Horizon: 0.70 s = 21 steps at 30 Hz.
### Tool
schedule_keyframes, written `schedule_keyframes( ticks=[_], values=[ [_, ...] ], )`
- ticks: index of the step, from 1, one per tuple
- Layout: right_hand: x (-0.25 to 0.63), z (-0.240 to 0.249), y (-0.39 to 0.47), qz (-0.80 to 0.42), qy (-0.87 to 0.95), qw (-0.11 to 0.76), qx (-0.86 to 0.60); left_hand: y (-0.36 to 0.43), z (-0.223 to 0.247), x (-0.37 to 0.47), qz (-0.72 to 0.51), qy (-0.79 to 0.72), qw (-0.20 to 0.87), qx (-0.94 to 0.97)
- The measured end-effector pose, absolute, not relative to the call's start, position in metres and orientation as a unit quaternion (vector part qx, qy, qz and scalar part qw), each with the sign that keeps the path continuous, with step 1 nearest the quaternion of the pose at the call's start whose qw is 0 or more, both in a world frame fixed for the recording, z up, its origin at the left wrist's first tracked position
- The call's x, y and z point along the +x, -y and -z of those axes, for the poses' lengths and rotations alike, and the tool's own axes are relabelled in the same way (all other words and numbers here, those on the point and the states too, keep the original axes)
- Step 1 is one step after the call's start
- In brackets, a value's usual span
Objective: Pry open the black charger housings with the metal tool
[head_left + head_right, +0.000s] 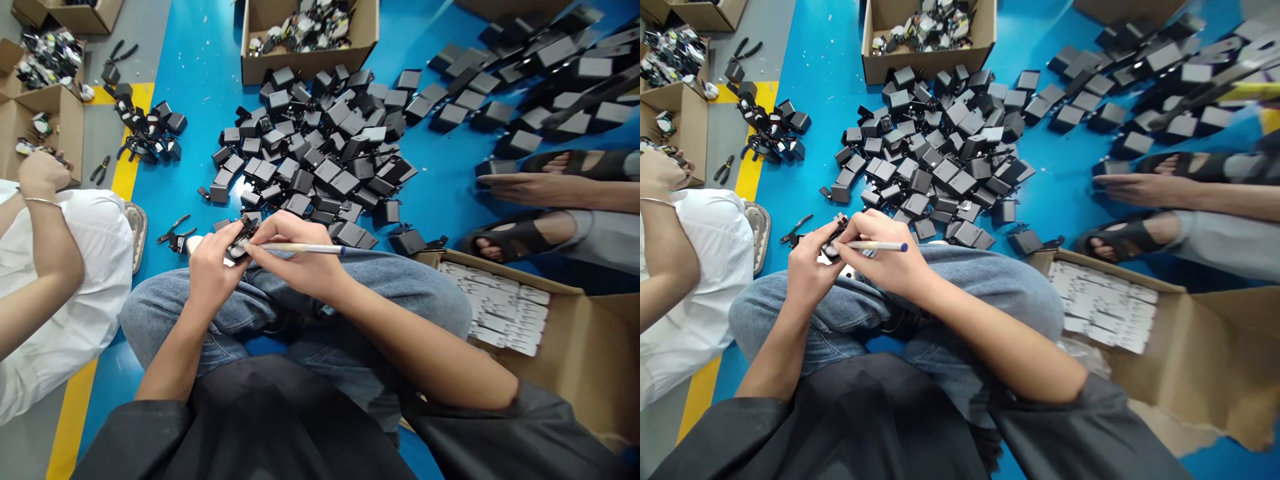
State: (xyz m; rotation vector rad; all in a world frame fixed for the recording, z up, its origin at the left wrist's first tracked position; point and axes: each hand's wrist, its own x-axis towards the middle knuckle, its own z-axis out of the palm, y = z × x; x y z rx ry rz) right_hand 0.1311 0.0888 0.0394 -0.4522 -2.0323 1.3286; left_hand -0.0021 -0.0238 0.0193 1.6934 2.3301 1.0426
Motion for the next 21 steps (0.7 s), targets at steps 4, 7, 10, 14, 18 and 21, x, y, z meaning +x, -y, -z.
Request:
schedule_keyframes(
  ticks=[4,7,10,14,18,21],
  values=[
    [0.131,-0.045,-0.099,-0.582,0.739,0.274,-0.199,0.023,-0.02,-0.001,-0.356,-0.755,0.056,0.548],
    [0.13,-0.046,-0.106,-0.639,0.701,0.248,-0.198,0.023,-0.02,0.001,-0.362,-0.757,0.078,0.538],
    [0.128,-0.044,-0.109,-0.659,0.681,0.248,-0.201,0.023,-0.02,0.001,-0.365,-0.762,0.095,0.526],
    [0.127,-0.042,-0.111,-0.667,0.675,0.245,-0.198,0.024,-0.02,0.0,-0.367,-0.765,0.106,0.519],
    [0.128,-0.043,-0.11,-0.668,0.673,0.247,-0.199,0.024,-0.021,0.0,-0.369,-0.768,0.113,0.512],
    [0.129,-0.044,-0.108,-0.661,0.679,0.252,-0.197,0.023,-0.021,0.0,-0.369,-0.769,0.122,0.508]
  ],
)
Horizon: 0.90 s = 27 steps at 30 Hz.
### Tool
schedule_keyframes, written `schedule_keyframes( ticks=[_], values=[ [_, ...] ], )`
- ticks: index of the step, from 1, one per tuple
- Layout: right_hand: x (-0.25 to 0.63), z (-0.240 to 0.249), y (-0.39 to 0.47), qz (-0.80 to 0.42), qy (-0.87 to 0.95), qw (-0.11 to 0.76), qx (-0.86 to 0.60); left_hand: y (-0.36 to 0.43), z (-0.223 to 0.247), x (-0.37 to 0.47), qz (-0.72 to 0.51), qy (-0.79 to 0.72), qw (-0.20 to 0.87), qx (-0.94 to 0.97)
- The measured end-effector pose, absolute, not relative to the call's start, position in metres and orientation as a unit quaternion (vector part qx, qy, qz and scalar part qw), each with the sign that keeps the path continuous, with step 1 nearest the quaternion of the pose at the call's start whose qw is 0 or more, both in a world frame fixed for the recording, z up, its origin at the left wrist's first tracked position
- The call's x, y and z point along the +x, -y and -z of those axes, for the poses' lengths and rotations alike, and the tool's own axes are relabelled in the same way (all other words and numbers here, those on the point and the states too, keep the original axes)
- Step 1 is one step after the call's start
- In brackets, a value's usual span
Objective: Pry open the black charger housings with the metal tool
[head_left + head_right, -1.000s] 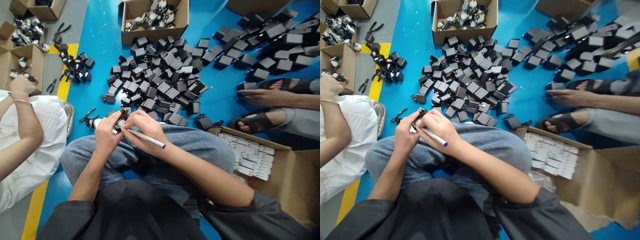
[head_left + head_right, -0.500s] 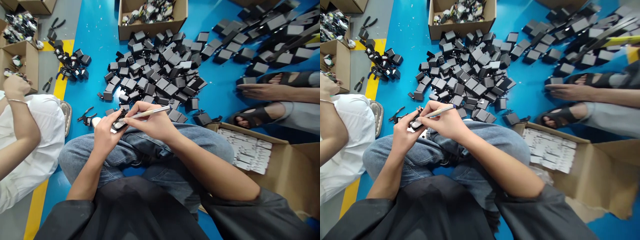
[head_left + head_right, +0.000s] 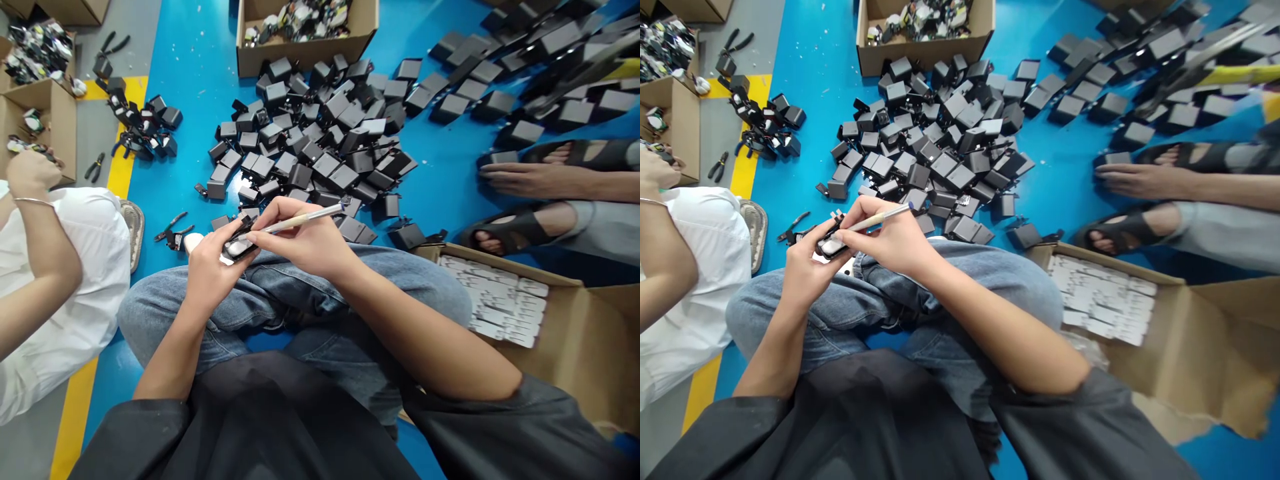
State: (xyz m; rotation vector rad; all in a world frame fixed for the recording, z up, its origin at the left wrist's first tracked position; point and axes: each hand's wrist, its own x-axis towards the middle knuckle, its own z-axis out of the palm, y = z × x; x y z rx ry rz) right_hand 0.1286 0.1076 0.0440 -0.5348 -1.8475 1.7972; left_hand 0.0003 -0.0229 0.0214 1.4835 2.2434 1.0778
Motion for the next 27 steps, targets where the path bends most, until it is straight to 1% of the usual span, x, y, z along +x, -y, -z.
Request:
schedule_keyframes(
  ticks=[9,16,23,27],
  values=[
    [0.126,-0.039,-0.106,-0.657,0.684,0.242,-0.203,0.022,-0.018,0.0,-0.335,-0.786,0.092,0.511],
    [0.126,-0.041,-0.098,-0.637,0.698,0.257,-0.204,0.023,-0.019,0.0,-0.304,-0.803,0.104,0.501],
    [0.124,-0.034,-0.096,-0.614,0.716,0.252,-0.216,0.022,-0.023,0.002,-0.267,-0.826,0.116,0.483],
    [0.123,-0.034,-0.093,-0.595,0.728,0.268,-0.21,0.022,-0.025,0.004,-0.254,-0.834,0.119,0.476]
  ],
)
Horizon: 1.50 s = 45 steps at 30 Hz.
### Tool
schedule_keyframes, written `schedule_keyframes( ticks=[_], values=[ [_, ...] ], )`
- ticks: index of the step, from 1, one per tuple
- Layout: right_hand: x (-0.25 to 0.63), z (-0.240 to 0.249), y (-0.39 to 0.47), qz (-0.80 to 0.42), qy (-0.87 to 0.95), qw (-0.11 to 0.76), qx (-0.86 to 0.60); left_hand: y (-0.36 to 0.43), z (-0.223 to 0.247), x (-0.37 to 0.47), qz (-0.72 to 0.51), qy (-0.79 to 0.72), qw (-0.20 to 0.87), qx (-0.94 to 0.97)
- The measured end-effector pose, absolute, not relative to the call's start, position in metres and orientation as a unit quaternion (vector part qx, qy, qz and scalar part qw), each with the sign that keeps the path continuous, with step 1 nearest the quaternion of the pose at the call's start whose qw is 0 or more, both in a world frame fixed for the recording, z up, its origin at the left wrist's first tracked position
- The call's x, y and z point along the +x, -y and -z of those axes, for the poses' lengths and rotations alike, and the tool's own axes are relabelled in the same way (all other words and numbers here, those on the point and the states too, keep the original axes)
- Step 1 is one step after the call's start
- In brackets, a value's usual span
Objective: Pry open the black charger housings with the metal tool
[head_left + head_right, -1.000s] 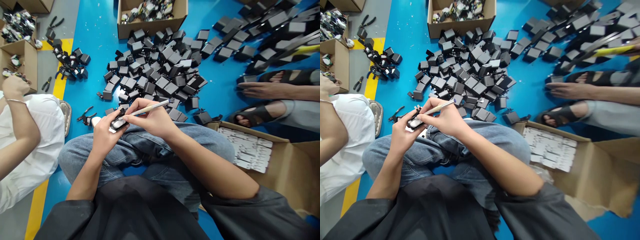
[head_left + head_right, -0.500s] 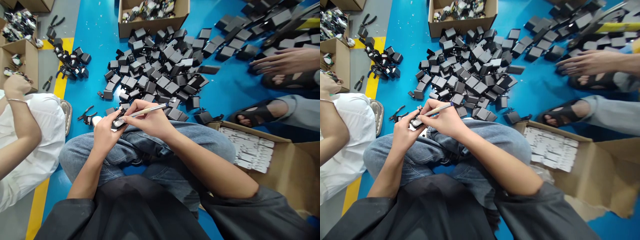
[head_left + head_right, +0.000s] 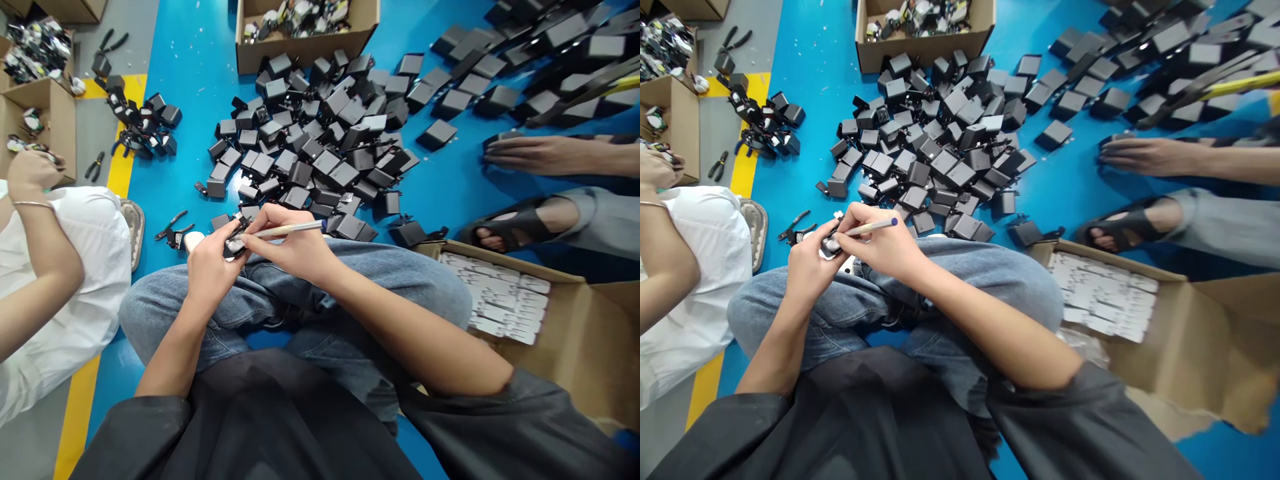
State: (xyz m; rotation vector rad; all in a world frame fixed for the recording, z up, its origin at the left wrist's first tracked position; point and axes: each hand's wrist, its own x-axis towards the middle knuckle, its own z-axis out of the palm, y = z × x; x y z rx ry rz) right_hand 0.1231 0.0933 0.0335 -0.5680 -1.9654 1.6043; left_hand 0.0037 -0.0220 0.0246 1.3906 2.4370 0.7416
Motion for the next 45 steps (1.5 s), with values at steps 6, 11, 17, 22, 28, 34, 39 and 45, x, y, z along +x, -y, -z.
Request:
schedule_keyframes(
  ticks=[6,11,17,22,28,34,39,45],
  values=[
    [0.12,-0.031,-0.093,-0.566,0.742,0.286,-0.218,0.017,-0.023,0.001,-0.241,-0.841,0.135,0.466],
    [0.122,-0.03,-0.091,-0.56,0.754,0.267,-0.217,0.017,-0.024,0.005,-0.235,-0.846,0.177,0.444],
    [0.121,-0.018,-0.097,-0.542,0.768,0.166,-0.297,0.016,-0.014,0.003,-0.24,-0.832,0.214,0.451],
    [0.121,-0.017,-0.11,-0.532,0.767,0.121,-0.338,0.016,-0.01,0.001,-0.276,-0.818,0.187,0.469],
    [0.122,-0.025,-0.114,-0.568,0.743,0.121,-0.332,0.017,-0.006,0.001,-0.29,-0.805,0.175,0.486],
    [0.123,-0.018,-0.115,-0.536,0.773,0.106,-0.323,0.017,0.0,0.002,-0.27,-0.81,0.155,0.498],
    [0.123,-0.022,-0.112,-0.525,0.788,0.125,-0.296,0.017,0.0,0.001,-0.244,-0.82,0.162,0.492],
    [0.122,-0.025,-0.098,-0.507,0.789,0.163,-0.306,0.017,0.002,0.004,-0.216,-0.834,0.169,0.479]
  ],
)
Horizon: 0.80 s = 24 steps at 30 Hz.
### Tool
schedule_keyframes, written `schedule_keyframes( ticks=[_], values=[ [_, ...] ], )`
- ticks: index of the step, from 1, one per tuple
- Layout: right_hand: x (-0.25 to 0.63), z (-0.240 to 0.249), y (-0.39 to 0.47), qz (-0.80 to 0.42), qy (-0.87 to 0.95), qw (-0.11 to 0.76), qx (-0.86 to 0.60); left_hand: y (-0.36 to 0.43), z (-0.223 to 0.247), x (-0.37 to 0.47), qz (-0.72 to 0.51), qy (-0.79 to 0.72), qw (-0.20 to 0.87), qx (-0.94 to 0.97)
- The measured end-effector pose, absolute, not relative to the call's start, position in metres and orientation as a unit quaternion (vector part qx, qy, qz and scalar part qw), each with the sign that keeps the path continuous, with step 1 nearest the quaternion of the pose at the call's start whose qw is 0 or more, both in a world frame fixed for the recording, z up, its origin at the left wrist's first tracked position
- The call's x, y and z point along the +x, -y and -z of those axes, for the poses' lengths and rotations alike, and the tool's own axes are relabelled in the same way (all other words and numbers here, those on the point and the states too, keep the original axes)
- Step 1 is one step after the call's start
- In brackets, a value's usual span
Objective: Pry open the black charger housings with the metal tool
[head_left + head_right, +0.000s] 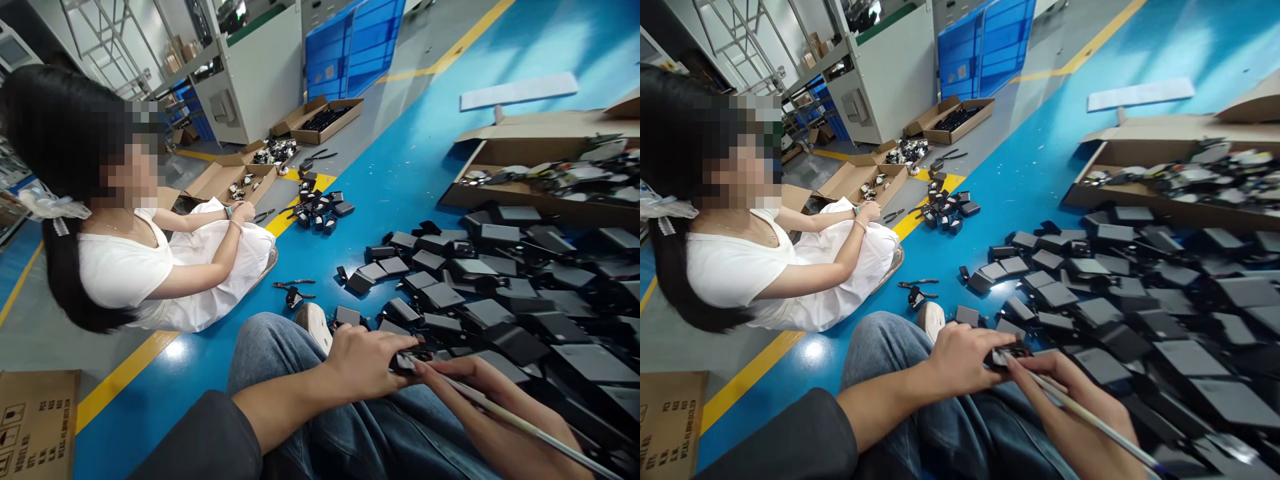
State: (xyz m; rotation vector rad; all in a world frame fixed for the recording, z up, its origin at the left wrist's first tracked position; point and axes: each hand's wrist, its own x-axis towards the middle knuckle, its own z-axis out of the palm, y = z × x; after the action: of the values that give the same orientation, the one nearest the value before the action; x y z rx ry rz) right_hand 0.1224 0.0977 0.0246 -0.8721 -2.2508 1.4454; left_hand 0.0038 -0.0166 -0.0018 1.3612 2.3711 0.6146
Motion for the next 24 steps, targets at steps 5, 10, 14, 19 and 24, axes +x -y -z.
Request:
schedule_keyframes(
  ticks=[5,10,14,19,24],
  values=[
    [0.122,-0.02,-0.097,-0.5,0.798,0.152,-0.3,0.016,0.002,0.005,-0.194,-0.847,0.155,0.47],
    [0.122,-0.02,-0.091,-0.505,0.789,0.189,-0.295,0.016,-0.012,0.01,-0.194,-0.843,0.18,0.468],
    [0.118,-0.012,-0.086,-0.536,0.775,0.243,-0.231,0.015,-0.018,0.011,-0.182,-0.857,0.165,0.453],
    [0.118,-0.004,-0.096,-0.474,0.792,0.284,-0.259,0.017,-0.014,0.009,-0.196,-0.839,0.068,0.502],
    [0.129,-0.03,-0.1,-0.471,0.795,0.315,-0.217,0.022,-0.015,-0.002,-0.227,-0.842,0.017,0.49]
  ],
)
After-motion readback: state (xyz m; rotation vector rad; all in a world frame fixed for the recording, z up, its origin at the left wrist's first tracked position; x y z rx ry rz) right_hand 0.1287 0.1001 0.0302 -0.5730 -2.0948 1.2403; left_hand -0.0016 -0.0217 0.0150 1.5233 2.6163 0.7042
